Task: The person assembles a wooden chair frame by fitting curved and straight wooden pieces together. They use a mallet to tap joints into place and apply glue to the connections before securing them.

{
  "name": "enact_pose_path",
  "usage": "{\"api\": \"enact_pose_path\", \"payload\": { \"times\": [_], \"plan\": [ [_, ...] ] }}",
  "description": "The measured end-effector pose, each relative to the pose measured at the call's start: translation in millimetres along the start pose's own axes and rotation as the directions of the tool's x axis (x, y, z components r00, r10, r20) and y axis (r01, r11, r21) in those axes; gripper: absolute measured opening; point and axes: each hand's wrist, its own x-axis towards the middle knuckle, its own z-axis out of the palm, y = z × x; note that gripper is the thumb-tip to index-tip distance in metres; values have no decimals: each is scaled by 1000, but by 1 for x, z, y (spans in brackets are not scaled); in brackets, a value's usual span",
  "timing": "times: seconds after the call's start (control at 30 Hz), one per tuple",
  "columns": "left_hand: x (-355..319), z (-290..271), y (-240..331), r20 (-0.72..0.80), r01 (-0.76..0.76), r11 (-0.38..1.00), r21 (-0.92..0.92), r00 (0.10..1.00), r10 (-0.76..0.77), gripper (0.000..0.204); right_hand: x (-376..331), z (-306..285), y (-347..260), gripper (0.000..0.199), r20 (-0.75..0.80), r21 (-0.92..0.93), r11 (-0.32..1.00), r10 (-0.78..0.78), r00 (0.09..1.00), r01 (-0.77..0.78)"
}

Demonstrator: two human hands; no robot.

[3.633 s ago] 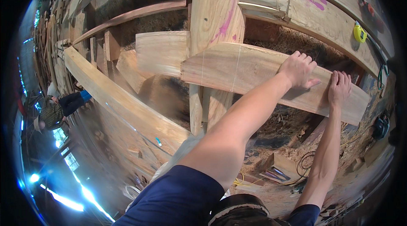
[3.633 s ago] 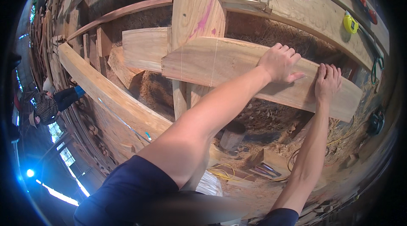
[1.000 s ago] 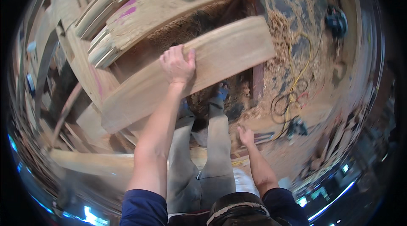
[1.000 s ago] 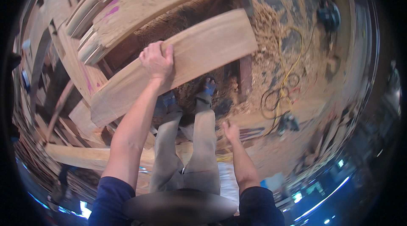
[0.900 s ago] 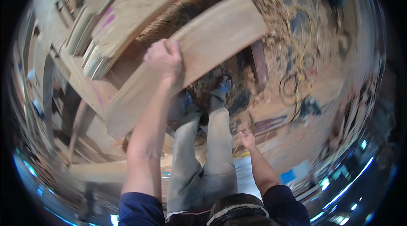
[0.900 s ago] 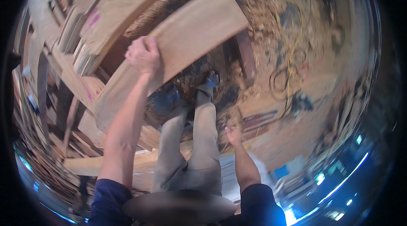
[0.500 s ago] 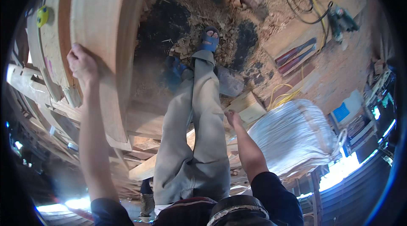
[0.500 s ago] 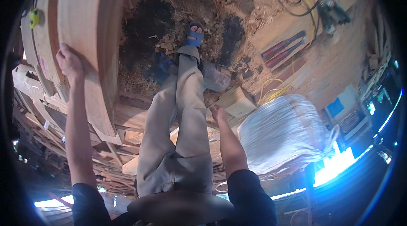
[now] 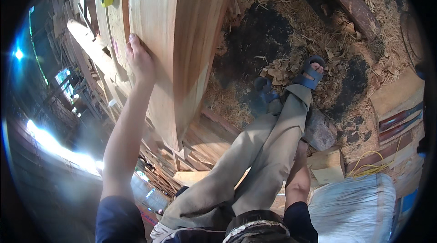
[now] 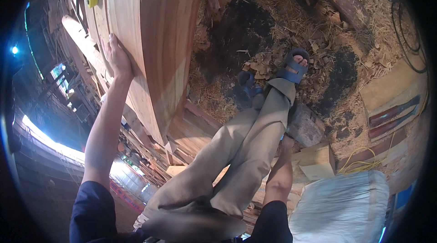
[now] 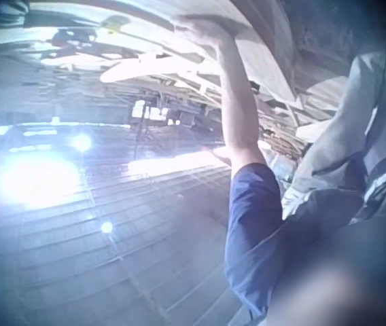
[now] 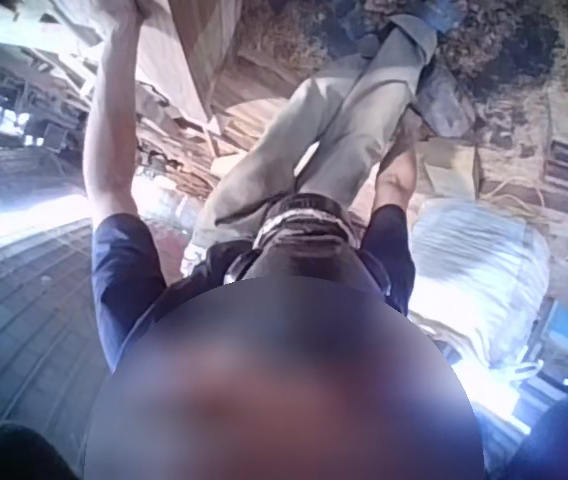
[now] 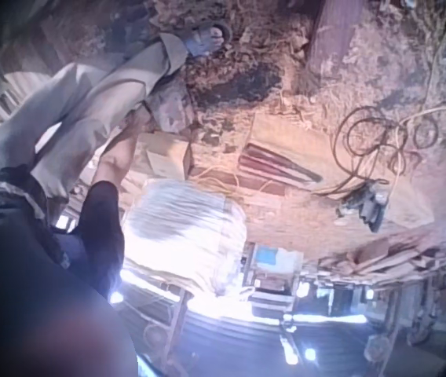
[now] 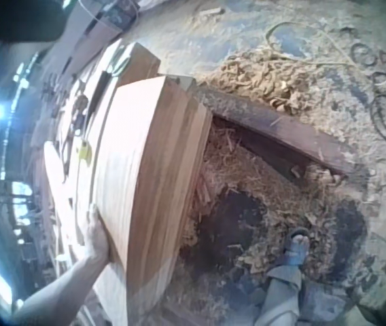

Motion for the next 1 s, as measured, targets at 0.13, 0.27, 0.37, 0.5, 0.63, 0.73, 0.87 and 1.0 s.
{"api": "enact_pose_path", "payload": {
  "times": [0.13,0.27,0.37,0.5,0.63,0.73,0.87,1.0],
  "plan": [
    [7,0,-5,14,15,1000,-21,1000,-15,52,3,-14,-14,49,63,28,992,-123,990,122],
    [18,-2,-13,74,50,997,58,996,-54,50,-39,-60,-74,49,166,11,985,-171,971,171],
    [17,-6,-15,77,-87,967,239,995,70,58,-98,-121,-118,32,320,109,968,179,930,-224],
    [12,-6,-14,47,-45,976,213,998,36,62,-137,-156,-190,31,435,96,918,310,846,-385],
    [9,-7,-11,16,-51,975,215,999,49,56,-156,-158,-259,28,254,-143,918,396,882,-371],
    [9,-10,-7,3,-45,981,187,999,45,46,-189,-158,-291,27,183,-371,900,311,932,-228],
    [11,-15,0,8,-45,990,137,999,45,35,-257,-181,-346,17,47,-633,774,47,998,-7],
    [14,-21,5,12,-13,993,115,1000,11,32,-338,-197,-448,29,145,-885,426,-133,980,189]
  ]
}}
